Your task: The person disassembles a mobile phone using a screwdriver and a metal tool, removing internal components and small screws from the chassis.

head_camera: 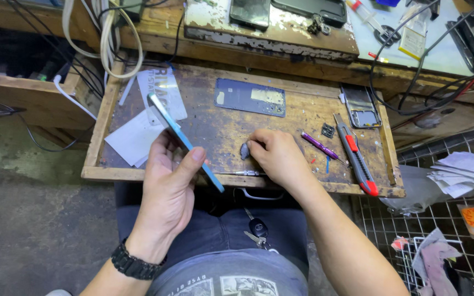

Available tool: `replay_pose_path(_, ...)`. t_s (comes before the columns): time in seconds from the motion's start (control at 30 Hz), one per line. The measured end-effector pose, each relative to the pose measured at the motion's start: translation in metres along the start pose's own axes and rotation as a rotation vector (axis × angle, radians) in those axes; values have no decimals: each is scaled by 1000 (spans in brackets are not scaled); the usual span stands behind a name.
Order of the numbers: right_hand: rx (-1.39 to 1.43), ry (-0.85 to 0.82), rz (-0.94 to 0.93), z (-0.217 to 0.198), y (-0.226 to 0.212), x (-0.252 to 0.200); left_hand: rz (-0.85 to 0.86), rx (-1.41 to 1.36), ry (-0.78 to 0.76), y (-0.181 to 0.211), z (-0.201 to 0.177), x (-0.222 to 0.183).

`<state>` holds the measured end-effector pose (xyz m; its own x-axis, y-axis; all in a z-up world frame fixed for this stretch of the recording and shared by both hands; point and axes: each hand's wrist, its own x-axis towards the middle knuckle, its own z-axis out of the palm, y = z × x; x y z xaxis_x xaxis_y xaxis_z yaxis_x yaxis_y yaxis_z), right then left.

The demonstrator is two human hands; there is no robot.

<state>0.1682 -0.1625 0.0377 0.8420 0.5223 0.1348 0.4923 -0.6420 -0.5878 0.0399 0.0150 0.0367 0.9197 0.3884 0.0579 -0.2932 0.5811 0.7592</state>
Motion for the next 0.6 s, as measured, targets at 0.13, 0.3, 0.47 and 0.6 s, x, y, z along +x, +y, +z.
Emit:
replay_pose_path(0.13,-177,46,-63,-2,-7,-3,83,130,83,-8,6,11)
replay_pose_path(0.3,459,-26,-55,-3,-17,-28,127,188,141,-17,10,24)
replay_pose_path(0.47,1002,-254,17,12,-20,-50,102,285,196,-25,12,30)
replay_pose_path(0.6,1018,-225,68,19,-20,-53,139,326,194,-26,15,30)
